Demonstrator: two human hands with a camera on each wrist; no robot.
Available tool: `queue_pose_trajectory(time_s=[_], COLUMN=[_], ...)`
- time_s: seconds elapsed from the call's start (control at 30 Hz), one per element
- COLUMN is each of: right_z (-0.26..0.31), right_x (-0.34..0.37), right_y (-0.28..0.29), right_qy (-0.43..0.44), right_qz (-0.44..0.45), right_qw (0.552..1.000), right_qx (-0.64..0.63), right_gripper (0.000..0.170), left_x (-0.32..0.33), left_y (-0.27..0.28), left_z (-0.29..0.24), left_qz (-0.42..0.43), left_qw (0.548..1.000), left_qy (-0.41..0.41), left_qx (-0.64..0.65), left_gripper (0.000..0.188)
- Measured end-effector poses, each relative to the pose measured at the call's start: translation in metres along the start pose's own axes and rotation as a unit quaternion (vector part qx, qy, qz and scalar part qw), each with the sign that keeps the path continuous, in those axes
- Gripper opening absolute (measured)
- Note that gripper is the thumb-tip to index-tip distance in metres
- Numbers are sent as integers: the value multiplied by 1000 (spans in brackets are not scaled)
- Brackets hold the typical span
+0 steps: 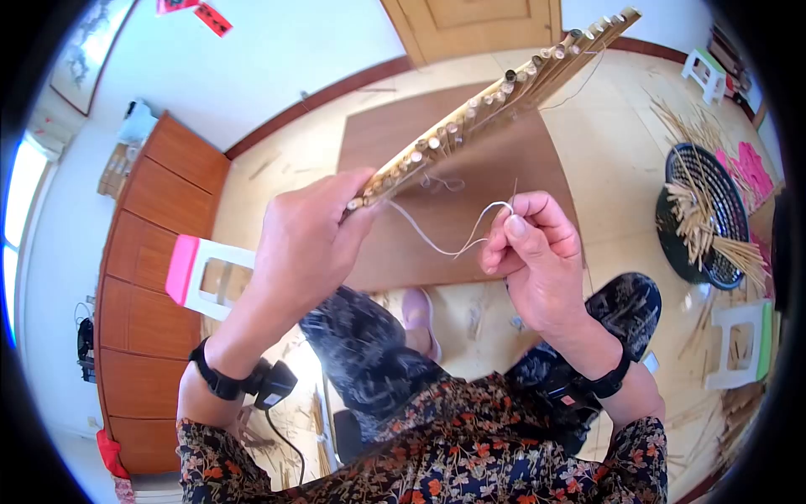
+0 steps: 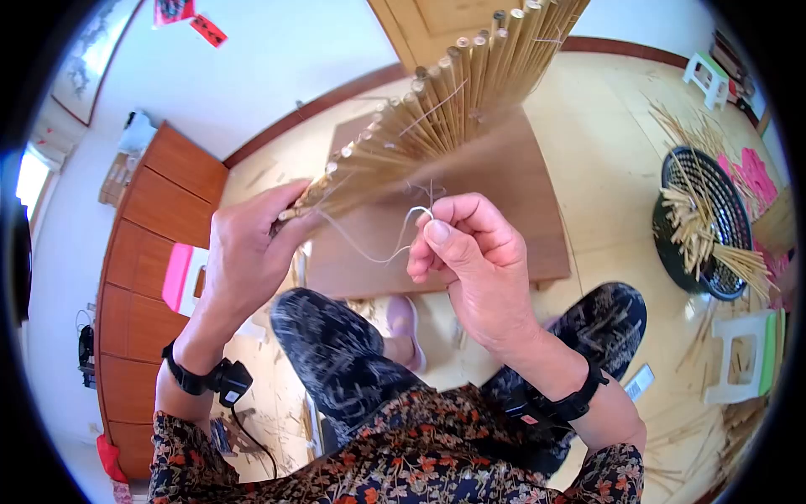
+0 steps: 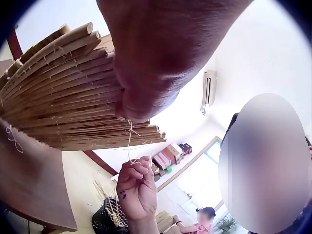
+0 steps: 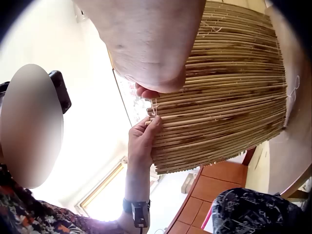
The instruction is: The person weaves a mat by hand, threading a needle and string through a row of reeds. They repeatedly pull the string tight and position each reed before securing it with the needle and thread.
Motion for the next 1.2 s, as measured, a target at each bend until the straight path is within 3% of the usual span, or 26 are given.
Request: queue_pose_trajectory(time_s=[0.23,0.37,0.43,0.5,0.6,0.7,0.77,0.87,1.0,1.07,1.2], right_z=[15,22,18,20,12,-2,-2,3,10,10,13], right_x=[-40,-41,-39,-41,-49,-52,-55,-55,-53,-53,-55], right_y=[-67,-83,-83,-85,-75,-69,-71,-76,-80,-85,-96], right_qy=[35,82,65,66,80,60,56,62,73,69,55], right_qz=[67,77,69,50,28,20,25,36,34,47,60], right_qw=[994,987,989,995,996,998,998,997,996,996,997], right_qx=[-76,-114,-112,-50,39,14,-11,-22,28,15,0], right_gripper=[11,11,11,9,11,10,10,9,8,8,8], left_x=[-1,-5,-5,-6,-9,-12,-16,-22,-38,-43,-49], left_y=[68,74,66,64,65,67,73,78,88,94,101], left_z=[0,1,-7,-13,-10,-5,0,0,2,9,9], left_qz=[61,116,108,131,124,86,58,6,10,21,26], left_qw=[995,991,994,991,990,986,975,983,986,988,989], left_qy=[77,61,-1,18,34,10,41,-6,-8,48,58], left_qx=[-6,-3,22,8,-54,-142,-211,-184,-166,-143,-133], left_gripper=[31,36,33,31,25,24,20,18,18,20,21])
Point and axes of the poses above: each hand's wrist, its own x-axis away from the middle knuckle, its own y-axis out of the back of the hand, z = x × y, the point moved 9 cm from there along -x, towards the middle knuckle, and after that the axes turned 3 degrees about z, right-handed, at the moved point
